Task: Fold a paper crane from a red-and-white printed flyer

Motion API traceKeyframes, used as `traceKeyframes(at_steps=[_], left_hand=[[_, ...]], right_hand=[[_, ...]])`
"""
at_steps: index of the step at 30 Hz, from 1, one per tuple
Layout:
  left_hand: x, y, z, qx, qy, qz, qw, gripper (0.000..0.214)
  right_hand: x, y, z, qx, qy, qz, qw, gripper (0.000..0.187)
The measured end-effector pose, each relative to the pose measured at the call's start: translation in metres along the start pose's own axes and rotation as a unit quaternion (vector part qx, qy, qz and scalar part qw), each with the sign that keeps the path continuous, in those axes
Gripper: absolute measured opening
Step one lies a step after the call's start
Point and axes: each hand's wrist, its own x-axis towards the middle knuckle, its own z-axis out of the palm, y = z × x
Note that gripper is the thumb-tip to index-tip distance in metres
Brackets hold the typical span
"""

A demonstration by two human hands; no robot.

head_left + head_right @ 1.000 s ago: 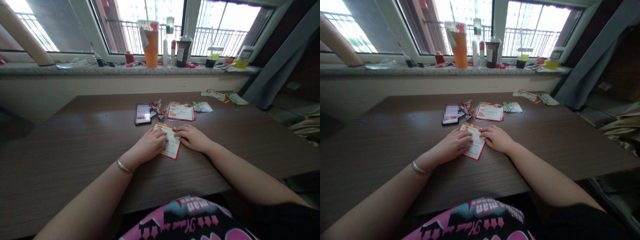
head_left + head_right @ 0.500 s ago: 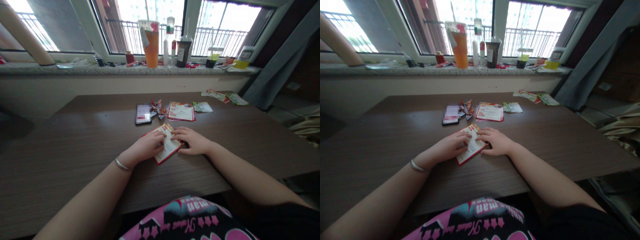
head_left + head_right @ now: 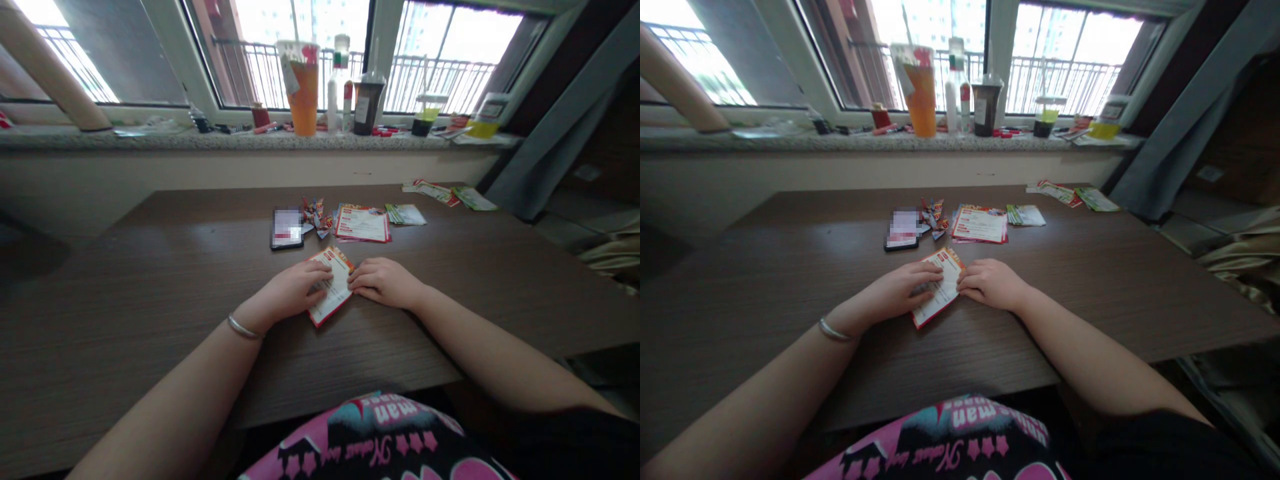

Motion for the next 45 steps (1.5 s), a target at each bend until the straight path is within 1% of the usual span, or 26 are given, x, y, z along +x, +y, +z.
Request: traceKeyframes(at_steps=[4, 9, 15, 19, 23, 28, 30, 33, 39, 42, 45], left_hand=[[-0.001, -0.001, -0.004, 0.049, -0.001, -0.002, 0.999, 0.030], [-0.004, -0.003, -0.013, 0.089, -0.008, -0.029, 0.996, 0.029], [-0.006, -0.005, -0.022, 0.095, -0.025, -0.072, 0.992, 0.029], [-0.008, -0.011, -0.025, 0.094, -0.039, -0.084, 0.991, 0.032], [-0.014, -0.017, -0.028, 0.073, -0.058, -0.110, 0.990, 0.033], [-0.020, -0.014, -0.031, 0.076, -0.071, -0.099, 0.990, 0.043], [-0.019, -0.011, -0.031, 0.079, -0.071, -0.097, 0.990, 0.040], [-0.013, -0.009, -0.031, 0.079, -0.075, -0.108, 0.988, 0.028], [-0.006, -0.006, -0.029, 0.097, -0.055, -0.170, 0.979, 0.037], [-0.005, -0.004, -0.026, 0.115, -0.025, -0.216, 0.969, 0.040], [-0.004, -0.002, -0.022, 0.132, 0.011, -0.245, 0.961, 0.039]], right_hand=[[-0.001, -0.001, -0.001, -0.032, -0.003, 0.023, 0.999, 0.023], [-0.002, -0.003, -0.004, -0.049, -0.019, 0.043, 0.998, 0.024], [-0.003, -0.002, -0.008, -0.047, -0.026, 0.047, 0.997, 0.023], [-0.006, 0.000, -0.009, -0.046, -0.028, 0.058, 0.997, 0.023], [-0.007, 0.003, -0.010, -0.054, -0.035, 0.066, 0.996, 0.023], [-0.007, 0.003, -0.012, -0.058, -0.039, 0.081, 0.994, 0.025], [-0.007, 0.003, -0.013, -0.052, -0.037, 0.092, 0.994, 0.024], [-0.008, 0.004, -0.012, -0.048, -0.029, 0.123, 0.991, 0.021], [-0.008, 0.004, -0.011, -0.038, -0.011, 0.193, 0.980, 0.018], [-0.005, 0.003, -0.010, -0.029, -0.006, 0.223, 0.974, 0.018], [-0.003, 0.002, -0.006, -0.004, 0.010, 0.266, 0.964, 0.017]])
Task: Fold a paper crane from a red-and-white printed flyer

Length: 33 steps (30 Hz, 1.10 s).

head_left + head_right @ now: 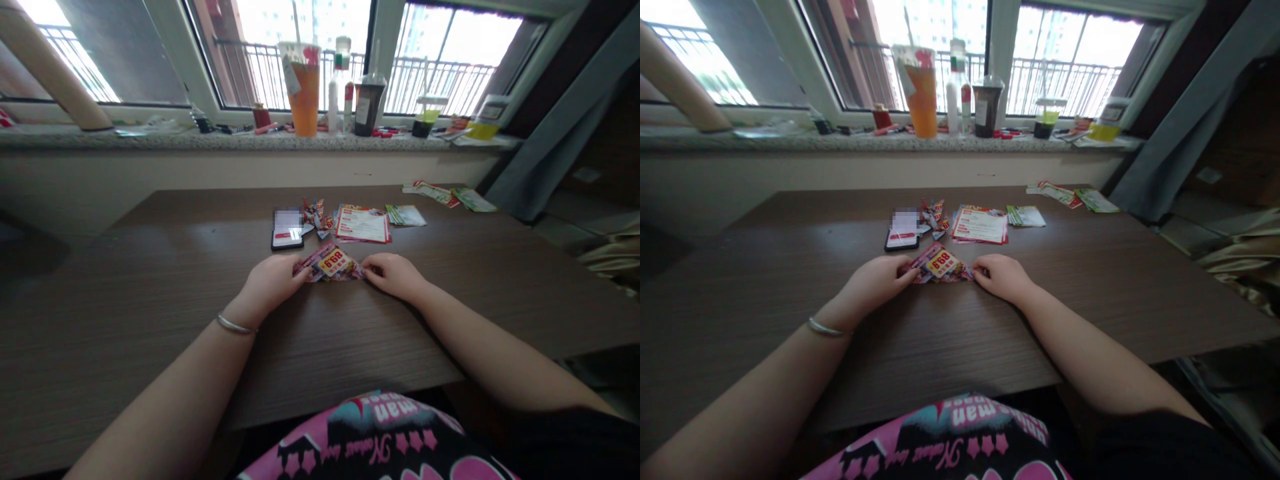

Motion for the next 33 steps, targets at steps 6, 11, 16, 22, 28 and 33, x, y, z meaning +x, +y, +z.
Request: traceKeyframes(at_steps=[6, 11, 16, 22, 28, 33], left_hand=[[-0.001, 0.007, 0.007, 0.012, 0.045, -0.053, 0.997, 0.036], [-0.001, 0.010, 0.011, 0.021, 0.051, -0.057, 0.997, 0.035], [-0.001, 0.013, 0.012, 0.025, 0.073, -0.015, 0.997, 0.030], [0.001, 0.017, 0.021, 0.015, 0.100, 0.058, 0.993, 0.030], [0.008, 0.013, 0.042, -0.057, 0.075, 0.077, 0.993, 0.059], [0.014, 0.015, 0.049, -0.016, 0.048, 0.011, 0.999, 0.060]], right_hand=[[0.003, -0.001, 0.009, 0.029, 0.038, 0.103, 0.994, 0.020], [0.006, -0.004, 0.011, -0.011, 0.024, 0.073, 0.997, 0.011], [0.006, -0.006, 0.012, -0.043, 0.048, -0.007, 0.998, 0.017], [0.007, -0.008, 0.014, -0.058, 0.038, -0.140, 0.988, 0.025], [0.008, -0.016, 0.018, -0.071, 0.009, -0.195, 0.978, 0.035], [0.009, -0.022, 0.019, -0.091, -0.004, -0.192, 0.977, 0.038]])
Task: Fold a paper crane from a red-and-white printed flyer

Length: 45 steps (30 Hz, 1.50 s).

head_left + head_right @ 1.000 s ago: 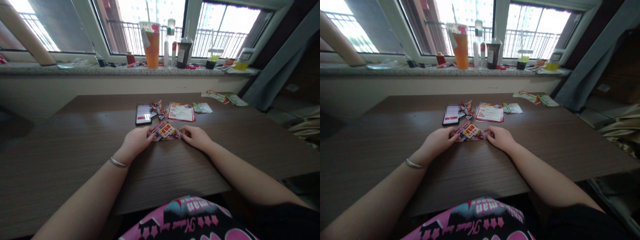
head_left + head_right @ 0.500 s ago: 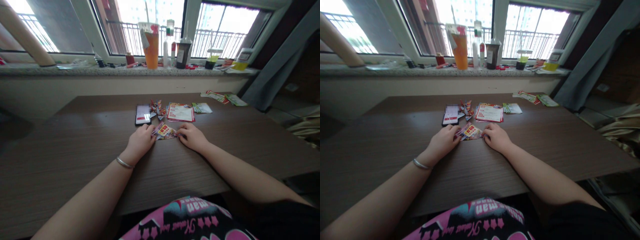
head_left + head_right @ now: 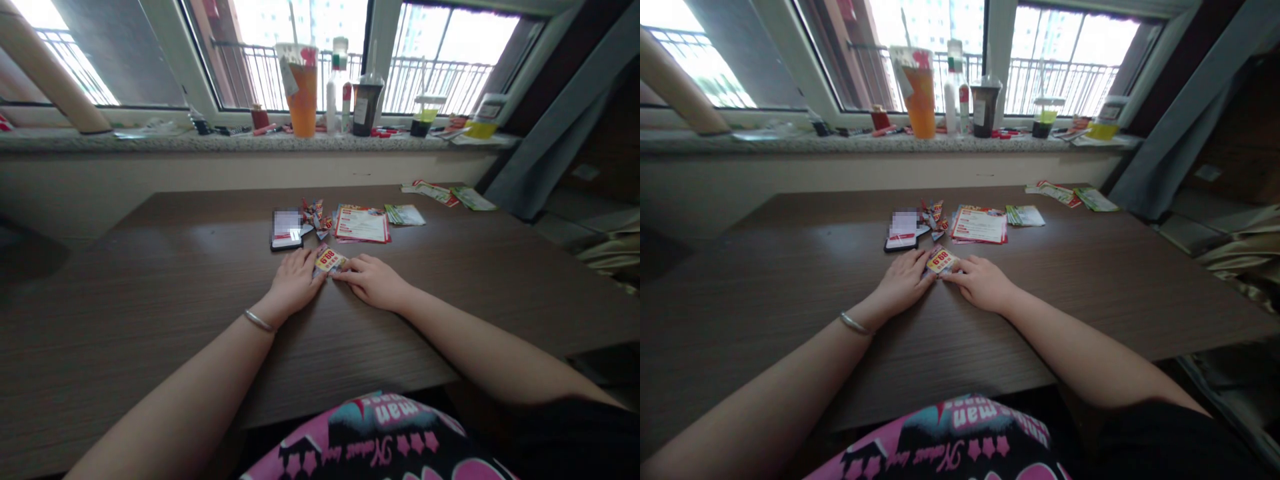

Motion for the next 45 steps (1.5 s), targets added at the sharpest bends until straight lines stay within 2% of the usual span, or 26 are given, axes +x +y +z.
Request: traceKeyframes(at_steps=[4, 11, 15, 26, 32, 35, 40, 45], left_hand=[[0.001, 0.005, -0.001, 0.019, 0.001, -0.036, 0.999, 0.061], [0.000, 0.001, -0.006, 0.013, 0.002, -0.037, 0.999, 0.062], [0.000, -0.009, -0.012, 0.003, 0.009, -0.015, 1.000, 0.053], [0.000, -0.034, -0.014, 0.021, -0.033, -0.001, 0.999, 0.043], [-0.007, -0.040, -0.021, 0.056, -0.061, 0.030, 0.996, 0.048], [-0.009, -0.039, -0.023, 0.067, -0.056, 0.045, 0.995, 0.051], [-0.008, -0.033, -0.026, 0.064, -0.038, 0.050, 0.996, 0.055], [-0.007, -0.028, -0.033, 0.016, 0.002, 0.071, 0.997, 0.042]], right_hand=[[0.003, -0.005, -0.001, -0.008, -0.012, 0.017, 1.000, 0.040], [0.002, -0.007, -0.006, -0.017, -0.018, 0.063, 0.998, 0.034], [-0.003, -0.005, -0.013, -0.040, -0.031, 0.103, 0.993, 0.026], [-0.014, 0.006, -0.026, -0.059, -0.061, 0.168, 0.982, 0.023], [-0.015, 0.008, -0.027, -0.075, -0.068, 0.197, 0.975, 0.018], [-0.015, 0.008, -0.029, -0.080, -0.072, 0.210, 0.972, 0.017], [-0.015, 0.008, -0.027, -0.076, -0.052, 0.208, 0.974, 0.019], [-0.018, 0.014, -0.020, 0.001, 0.036, 0.216, 0.976, 0.021]])
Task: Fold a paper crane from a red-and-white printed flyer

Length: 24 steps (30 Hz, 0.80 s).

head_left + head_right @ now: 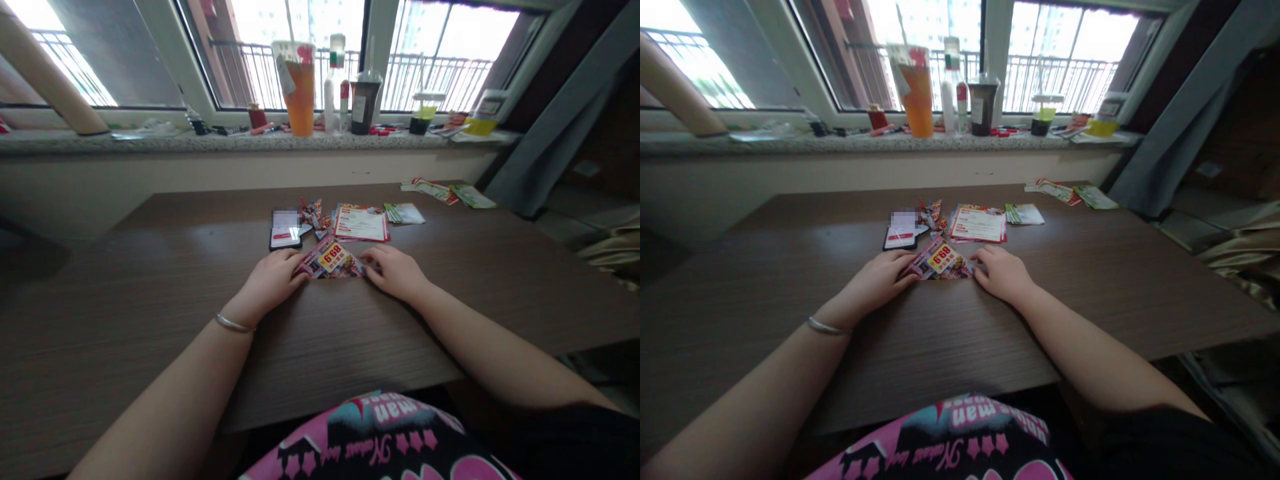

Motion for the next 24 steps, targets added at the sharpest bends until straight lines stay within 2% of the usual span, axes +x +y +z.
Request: traceKeyframes(at_steps=[3, 9, 13, 17, 24], left_hand=[[0.002, 0.001, -0.002, -0.022, 0.036, 0.020, 0.999, 0.033], [0.004, 0.001, -0.005, -0.072, 0.074, 0.058, 0.993, 0.028], [0.004, 0.002, -0.006, -0.117, 0.082, 0.067, 0.987, 0.027], [0.005, 0.000, -0.003, -0.162, 0.082, 0.091, 0.979, 0.027], [0.005, 0.004, -0.001, -0.251, 0.063, 0.162, 0.952, 0.029]], right_hand=[[0.002, 0.005, 0.003, 0.050, 0.018, -0.016, 0.998, 0.022], [0.002, 0.009, 0.008, 0.105, 0.037, -0.065, 0.992, 0.020], [0.002, 0.010, 0.011, 0.141, 0.057, -0.074, 0.986, 0.023], [0.003, 0.010, 0.010, 0.151, 0.064, -0.124, 0.979, 0.012], [0.003, 0.011, 0.012, 0.176, 0.039, -0.150, 0.972, 0.009]])
